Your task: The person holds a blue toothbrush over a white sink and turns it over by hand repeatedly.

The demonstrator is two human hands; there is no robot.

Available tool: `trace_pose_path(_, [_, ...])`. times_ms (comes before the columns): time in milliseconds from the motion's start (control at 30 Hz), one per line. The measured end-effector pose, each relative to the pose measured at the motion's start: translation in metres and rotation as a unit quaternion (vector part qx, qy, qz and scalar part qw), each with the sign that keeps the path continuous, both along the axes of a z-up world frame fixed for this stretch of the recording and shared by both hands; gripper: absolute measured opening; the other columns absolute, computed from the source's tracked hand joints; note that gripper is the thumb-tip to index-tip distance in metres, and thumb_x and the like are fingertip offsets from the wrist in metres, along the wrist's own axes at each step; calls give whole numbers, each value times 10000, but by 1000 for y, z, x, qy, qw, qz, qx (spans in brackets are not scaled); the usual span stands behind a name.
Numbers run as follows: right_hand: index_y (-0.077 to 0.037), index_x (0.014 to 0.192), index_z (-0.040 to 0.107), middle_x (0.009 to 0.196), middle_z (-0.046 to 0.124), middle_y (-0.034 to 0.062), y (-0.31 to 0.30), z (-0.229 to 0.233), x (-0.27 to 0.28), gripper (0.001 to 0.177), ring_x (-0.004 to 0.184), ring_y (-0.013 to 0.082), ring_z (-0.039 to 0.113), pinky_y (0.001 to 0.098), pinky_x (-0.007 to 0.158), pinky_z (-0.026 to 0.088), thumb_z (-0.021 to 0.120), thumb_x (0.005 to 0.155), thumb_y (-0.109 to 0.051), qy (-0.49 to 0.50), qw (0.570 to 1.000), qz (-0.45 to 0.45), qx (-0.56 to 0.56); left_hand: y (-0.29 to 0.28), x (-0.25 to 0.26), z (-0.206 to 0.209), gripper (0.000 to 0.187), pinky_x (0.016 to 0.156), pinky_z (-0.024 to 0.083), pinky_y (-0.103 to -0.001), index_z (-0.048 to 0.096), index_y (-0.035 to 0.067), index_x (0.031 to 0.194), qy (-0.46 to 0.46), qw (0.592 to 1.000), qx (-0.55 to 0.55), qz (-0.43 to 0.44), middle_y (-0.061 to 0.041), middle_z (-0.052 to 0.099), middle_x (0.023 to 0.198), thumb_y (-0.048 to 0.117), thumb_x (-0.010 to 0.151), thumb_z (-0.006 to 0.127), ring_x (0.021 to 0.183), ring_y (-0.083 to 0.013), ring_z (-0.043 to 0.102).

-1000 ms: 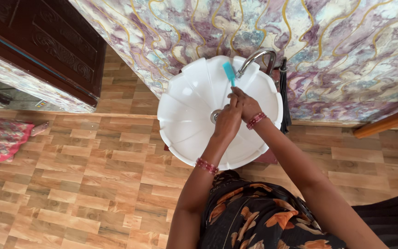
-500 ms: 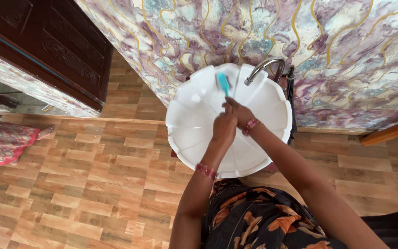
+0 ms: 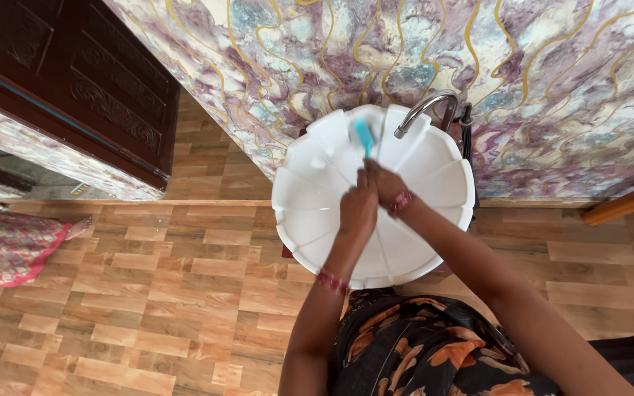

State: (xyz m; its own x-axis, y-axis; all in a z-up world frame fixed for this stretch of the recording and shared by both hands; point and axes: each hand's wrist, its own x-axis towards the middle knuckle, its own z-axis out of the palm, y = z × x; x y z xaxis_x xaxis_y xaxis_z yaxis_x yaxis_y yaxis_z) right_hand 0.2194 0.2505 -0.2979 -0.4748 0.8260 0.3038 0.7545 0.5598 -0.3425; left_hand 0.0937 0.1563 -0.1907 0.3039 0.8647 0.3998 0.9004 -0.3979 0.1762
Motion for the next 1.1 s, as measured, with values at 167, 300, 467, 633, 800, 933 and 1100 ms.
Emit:
trace_pose_path(167, [-62, 1236, 627, 1384, 575, 242, -6, 24, 0, 352, 1170, 365, 662, 438, 891, 580, 586, 910, -188, -4, 998, -26, 58, 2, 1, 16, 344, 700, 586, -416, 552, -94, 1217, -16, 999, -38, 7, -227, 674, 1008, -29, 880, 573, 841, -341, 713])
trace_pose_path(300, [-89, 1257, 610, 1349, 602, 203, -79, -12, 2, 338, 1094, 350, 685, 443, 849, 590, 560, 974, -267, 4, 998, -6, -55, -60, -3, 10, 652, 639, 573, -442, 353, -160, 1521, 60, 970, -235, -21, -245, 709, 938, -45, 899, 509, 775, -357, 721])
trace_pose_path(467, [-37, 1422, 492, 1307, 636, 208, -45, 0, 5, 474, 1101, 339, 687, 446, 879, 590, 561, 1003, -248, -38, 996, -40, -74, -35, -3, 6, 554, 550, 571, -396, 479, -181, 1308, -37, 998, 32, -50, -321, 677, 1089, -49, 775, 554, 757, -366, 712])
trace_pose_path(633, [-43, 1216, 622, 1379, 572, 243, -2, 28, -1, 395, 1150, 384, 614, 450, 893, 556, 644, 856, -203, 33, 999, -20, 22, 8, 3, 17, 201, 688, 583, -401, 601, -31, 1081, 28, 999, -34, 9, -227, 689, 1008, -34, 880, 598, 833, -333, 722])
trace_pose_path(800, [-43, 1206, 660, 1255, 663, 196, -73, -25, -13, 308, 1173, 360, 651, 452, 1002, 532, 575, 944, -182, 33, 992, 119, -7, -71, -15, 17, 585, 595, 577, -432, 498, -122, 1378, 4, 995, -102, -18, -316, 674, 1041, -66, 802, 584, 733, -366, 715])
trace_pose_path(933, [-17, 1157, 672, 1216, 628, 232, -68, -6, -25, 281, 1041, 372, 660, 459, 916, 549, 600, 973, -217, 37, 988, 86, -122, -73, -20, 20, 584, 623, 578, -414, 424, -175, 1422, 38, 991, -129, 15, -292, 682, 1019, -62, 868, 570, 760, -348, 722])
trace_pose_path(1100, [-80, 898, 687, 1144, 685, 141, 2, 47, -43, 126, 1051, 401, 683, 447, 848, 576, 646, 822, -172, -30, 983, 104, 146, -8, -26, 34, 259, 650, 569, -389, 550, -72, 1170, 14, 995, -72, 62, -226, 686, 995, -45, 913, 544, 804, -315, 727])
